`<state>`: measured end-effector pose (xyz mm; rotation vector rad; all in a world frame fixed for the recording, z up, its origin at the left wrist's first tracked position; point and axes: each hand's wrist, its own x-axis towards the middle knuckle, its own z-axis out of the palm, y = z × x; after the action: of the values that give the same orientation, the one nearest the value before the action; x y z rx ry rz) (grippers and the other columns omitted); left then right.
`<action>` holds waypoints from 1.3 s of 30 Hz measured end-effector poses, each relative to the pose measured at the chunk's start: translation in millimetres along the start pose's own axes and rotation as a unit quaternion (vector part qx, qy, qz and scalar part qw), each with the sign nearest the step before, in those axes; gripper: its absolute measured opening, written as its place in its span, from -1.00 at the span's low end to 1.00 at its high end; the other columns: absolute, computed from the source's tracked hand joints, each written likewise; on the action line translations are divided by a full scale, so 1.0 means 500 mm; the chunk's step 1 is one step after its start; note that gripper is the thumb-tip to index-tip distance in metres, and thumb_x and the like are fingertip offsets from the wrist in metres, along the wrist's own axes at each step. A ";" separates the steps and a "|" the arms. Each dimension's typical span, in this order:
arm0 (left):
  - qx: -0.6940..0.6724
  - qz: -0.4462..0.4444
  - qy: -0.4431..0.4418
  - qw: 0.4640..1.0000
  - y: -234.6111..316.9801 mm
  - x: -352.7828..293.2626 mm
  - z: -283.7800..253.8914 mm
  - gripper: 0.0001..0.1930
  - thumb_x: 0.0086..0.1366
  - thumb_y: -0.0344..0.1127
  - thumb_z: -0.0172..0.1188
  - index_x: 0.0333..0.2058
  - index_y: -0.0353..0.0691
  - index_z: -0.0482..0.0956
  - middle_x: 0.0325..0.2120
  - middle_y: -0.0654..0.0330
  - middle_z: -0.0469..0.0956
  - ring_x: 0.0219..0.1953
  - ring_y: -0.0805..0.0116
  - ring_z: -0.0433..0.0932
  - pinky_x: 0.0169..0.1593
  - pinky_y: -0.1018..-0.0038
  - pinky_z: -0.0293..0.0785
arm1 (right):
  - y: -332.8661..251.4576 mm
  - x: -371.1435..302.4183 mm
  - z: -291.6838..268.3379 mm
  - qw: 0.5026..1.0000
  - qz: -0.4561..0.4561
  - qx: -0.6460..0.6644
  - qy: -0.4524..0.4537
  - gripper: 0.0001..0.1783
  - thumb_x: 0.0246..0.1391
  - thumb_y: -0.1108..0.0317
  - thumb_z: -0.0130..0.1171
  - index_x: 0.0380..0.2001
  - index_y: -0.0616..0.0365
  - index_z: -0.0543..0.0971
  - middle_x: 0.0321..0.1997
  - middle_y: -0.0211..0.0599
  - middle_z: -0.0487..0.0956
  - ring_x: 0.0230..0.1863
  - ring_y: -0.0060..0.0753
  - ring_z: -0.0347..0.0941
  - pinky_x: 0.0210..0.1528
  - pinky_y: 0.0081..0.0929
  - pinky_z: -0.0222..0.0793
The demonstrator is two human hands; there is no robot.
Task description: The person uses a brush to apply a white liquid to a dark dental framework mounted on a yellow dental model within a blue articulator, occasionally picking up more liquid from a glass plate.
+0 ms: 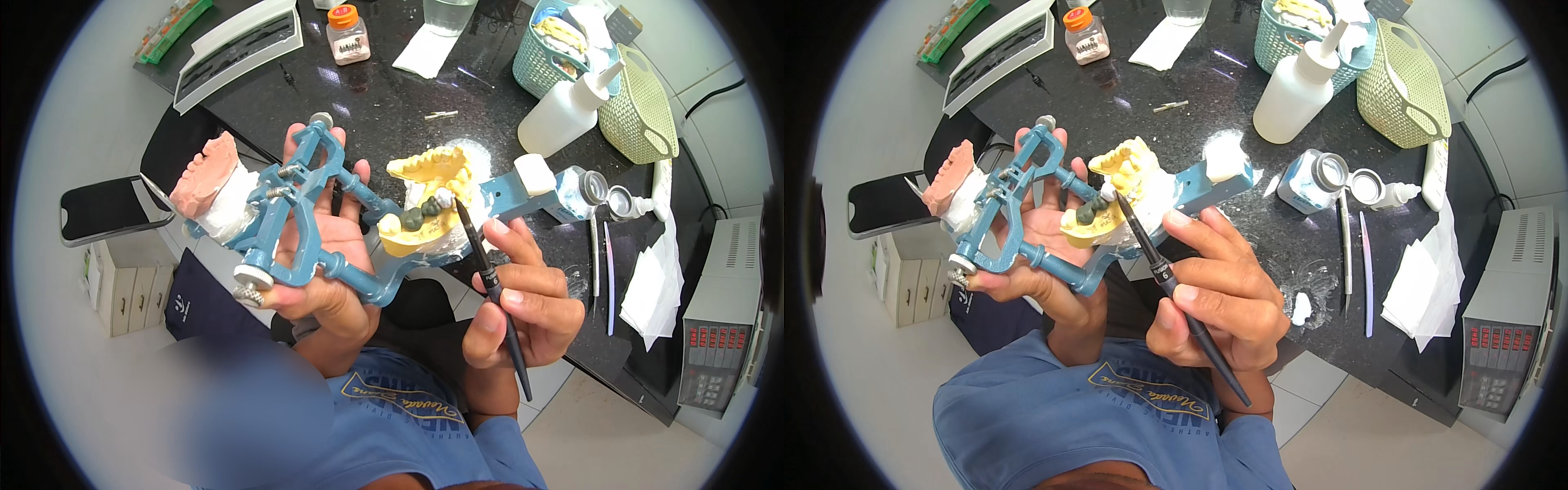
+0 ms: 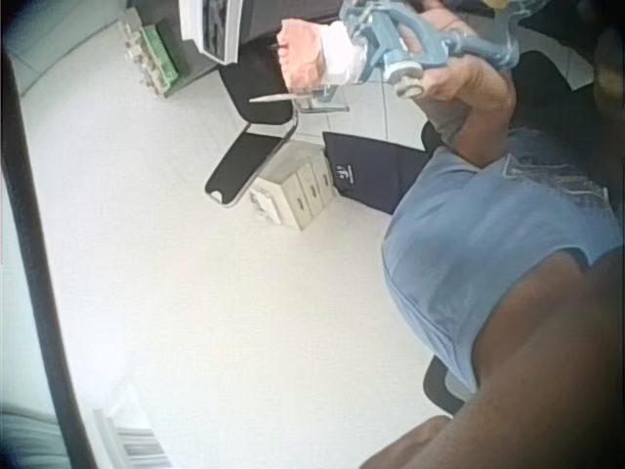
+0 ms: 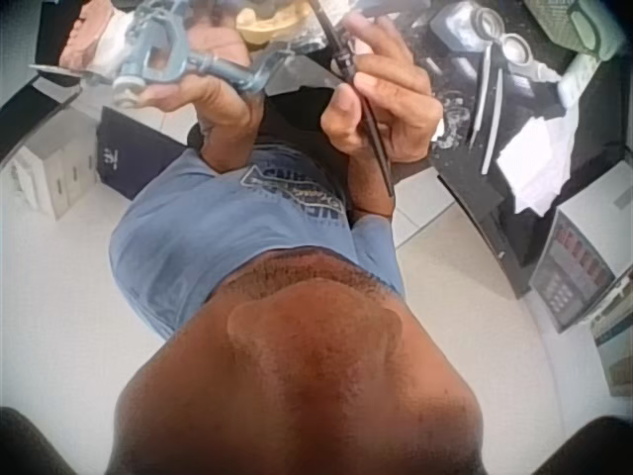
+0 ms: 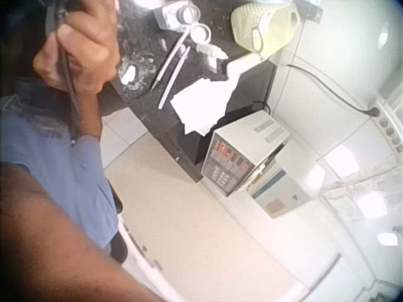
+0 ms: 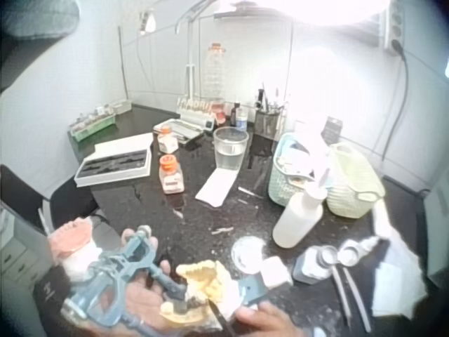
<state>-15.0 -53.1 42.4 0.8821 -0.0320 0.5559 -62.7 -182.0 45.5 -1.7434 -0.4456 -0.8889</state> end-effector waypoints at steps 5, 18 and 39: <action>0.010 -0.003 0.002 1.000 0.002 0.001 0.002 0.27 -0.32 0.62 0.14 0.24 -0.22 0.11 0.30 -0.10 0.00 0.28 -0.17 0.10 0.22 -0.03 0.17 | 0.000 0.002 -0.001 1.000 -0.002 -0.006 -0.005 -0.73 0.08 0.29 0.12 -0.28 0.11 0.27 -0.45 -0.22 0.45 -0.09 0.12 0.54 0.23 0.03 0.21; -0.009 -0.001 -0.007 1.000 0.000 0.004 -0.002 0.27 -0.32 0.61 0.16 0.24 -0.24 0.13 0.29 -0.11 0.01 0.28 -0.19 0.09 0.22 -0.06 0.17 | 0.009 -0.001 -0.002 0.999 -0.015 0.041 0.024 -0.74 0.05 0.33 0.15 -0.28 0.11 0.30 -0.47 -0.24 0.49 -0.11 0.07 0.56 0.22 0.05 0.23; -0.008 0.005 0.007 1.000 -0.004 0.003 -0.005 0.30 -0.35 0.63 0.15 0.26 -0.21 0.10 0.29 -0.11 0.04 0.26 -0.23 0.12 0.18 -0.09 0.19 | 0.002 0.000 -0.002 1.000 0.007 0.001 0.009 -0.73 0.10 0.25 0.12 -0.30 0.08 0.26 -0.49 -0.25 0.47 -0.12 0.02 0.57 0.24 0.03 0.20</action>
<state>-13.1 -51.5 39.9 0.8622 -0.0278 0.5707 -62.2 -183.4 45.1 -1.7331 -0.4218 -0.8918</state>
